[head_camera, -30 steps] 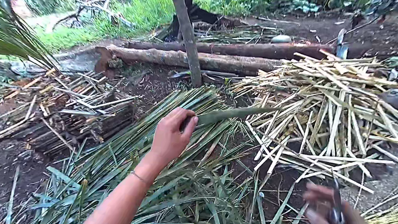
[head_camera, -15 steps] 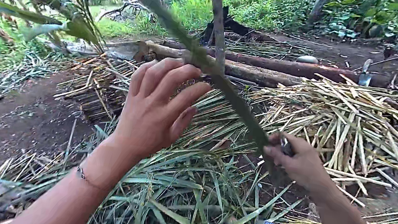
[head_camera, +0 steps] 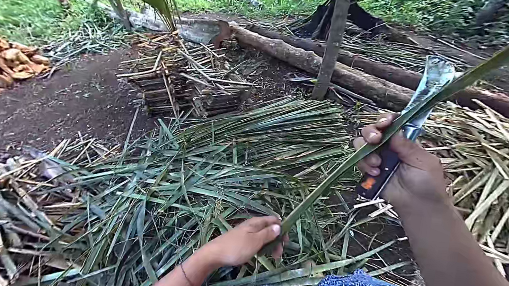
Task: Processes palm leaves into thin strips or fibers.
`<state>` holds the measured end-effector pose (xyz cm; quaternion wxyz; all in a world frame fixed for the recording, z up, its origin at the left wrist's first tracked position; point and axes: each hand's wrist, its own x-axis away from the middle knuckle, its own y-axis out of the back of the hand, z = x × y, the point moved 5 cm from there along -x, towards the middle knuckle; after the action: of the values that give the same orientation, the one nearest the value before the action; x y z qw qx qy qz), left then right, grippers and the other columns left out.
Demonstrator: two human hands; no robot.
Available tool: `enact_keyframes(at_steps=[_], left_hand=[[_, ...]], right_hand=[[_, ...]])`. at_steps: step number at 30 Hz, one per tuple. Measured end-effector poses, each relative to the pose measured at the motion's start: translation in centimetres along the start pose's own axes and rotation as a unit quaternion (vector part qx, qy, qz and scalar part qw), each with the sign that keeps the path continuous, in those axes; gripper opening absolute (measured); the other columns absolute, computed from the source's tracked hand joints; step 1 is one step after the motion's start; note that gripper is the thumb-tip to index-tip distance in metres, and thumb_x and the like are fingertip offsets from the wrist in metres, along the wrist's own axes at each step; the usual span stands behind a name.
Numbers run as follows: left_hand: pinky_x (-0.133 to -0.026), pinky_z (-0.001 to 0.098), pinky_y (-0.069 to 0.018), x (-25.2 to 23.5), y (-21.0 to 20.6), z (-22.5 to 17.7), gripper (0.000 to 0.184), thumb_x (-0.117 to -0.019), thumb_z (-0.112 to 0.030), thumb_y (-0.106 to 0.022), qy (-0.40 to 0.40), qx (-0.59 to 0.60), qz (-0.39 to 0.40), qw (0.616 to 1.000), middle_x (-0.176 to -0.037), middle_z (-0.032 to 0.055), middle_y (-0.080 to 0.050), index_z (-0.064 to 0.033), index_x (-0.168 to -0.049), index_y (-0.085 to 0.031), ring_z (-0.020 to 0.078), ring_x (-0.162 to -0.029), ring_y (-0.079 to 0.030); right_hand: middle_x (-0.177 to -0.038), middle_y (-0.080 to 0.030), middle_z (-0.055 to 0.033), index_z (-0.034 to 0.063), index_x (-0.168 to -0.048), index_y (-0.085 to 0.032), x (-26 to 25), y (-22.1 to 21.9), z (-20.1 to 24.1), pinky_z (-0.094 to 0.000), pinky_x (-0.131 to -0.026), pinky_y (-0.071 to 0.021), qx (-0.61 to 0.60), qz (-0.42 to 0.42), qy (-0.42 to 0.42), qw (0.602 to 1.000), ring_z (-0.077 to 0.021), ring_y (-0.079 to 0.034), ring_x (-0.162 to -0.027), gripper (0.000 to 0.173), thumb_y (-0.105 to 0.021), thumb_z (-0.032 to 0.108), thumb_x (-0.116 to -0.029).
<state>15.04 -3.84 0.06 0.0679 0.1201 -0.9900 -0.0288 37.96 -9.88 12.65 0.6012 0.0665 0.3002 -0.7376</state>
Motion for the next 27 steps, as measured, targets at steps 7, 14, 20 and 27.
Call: enact_keyframes(at_steps=[7, 14, 20, 27], left_hand=[[-0.049, 0.013, -0.0349, 2.1, -0.3, -0.8, 0.023, -0.1089, -0.015, -0.03, -0.033, 0.123, -0.181, 0.975, -0.071, -0.0113, -0.044, -0.0121, -0.11, -0.053, -0.0033, -0.054, -0.04], [-0.048, 0.0136, -0.0353, 4.0, 1.6, -0.8, 0.024, -0.1099, -0.015, -0.03, -0.091, 0.122, -0.325, 0.933, -0.065, -0.0124, -0.043, -0.011, -0.106, -0.053, -0.0033, -0.052, -0.039], [-0.049, 0.0137, -0.0379, 4.5, 0.6, -0.9, 0.024, -0.1102, -0.017, -0.03, -0.112, 0.111, -0.354, 0.922, -0.065, -0.0127, -0.044, -0.0131, -0.101, -0.052, -0.0036, -0.052, -0.042], [-0.044, 0.0121, -0.0314, 4.8, 0.5, -1.5, 0.024, -0.1093, -0.016, -0.028, -0.122, 0.163, -0.365, 0.908, -0.062, -0.0151, -0.037, -0.0166, -0.1, -0.051, -0.0056, -0.048, -0.034]], right_hand=[[-0.065, -0.054, 0.0099, 0.0245, -0.111, -0.06, 2.0, 0.0, -4.5, -0.0178, -0.049, -0.0476, 0.126, -0.06, -0.136, 0.981, -0.0013, -0.05, -0.049, 0.024, -0.039, 0.036, -0.1071], [-0.067, -0.046, 0.014, 0.0174, -0.092, -0.06, 6.5, -5.8, -9.3, -0.0107, -0.051, -0.0368, 0.35, 0.218, -0.119, 0.903, 0.0091, -0.044, -0.057, 0.068, -0.029, 0.078, -0.0954], [-0.058, -0.038, 0.0079, 0.0143, -0.081, -0.055, 6.5, -8.1, -10.4, -0.018, -0.046, -0.0314, 0.483, 0.236, -0.036, 0.842, 0.0025, -0.039, -0.05, 0.062, -0.028, 0.066, -0.1042], [-0.057, -0.037, 0.0115, 0.0168, -0.076, -0.053, 6.3, -6.9, -11.1, -0.0135, -0.045, -0.0284, 0.442, 0.232, -0.066, 0.864, 0.0083, -0.036, -0.049, 0.061, -0.032, 0.067, -0.103]])
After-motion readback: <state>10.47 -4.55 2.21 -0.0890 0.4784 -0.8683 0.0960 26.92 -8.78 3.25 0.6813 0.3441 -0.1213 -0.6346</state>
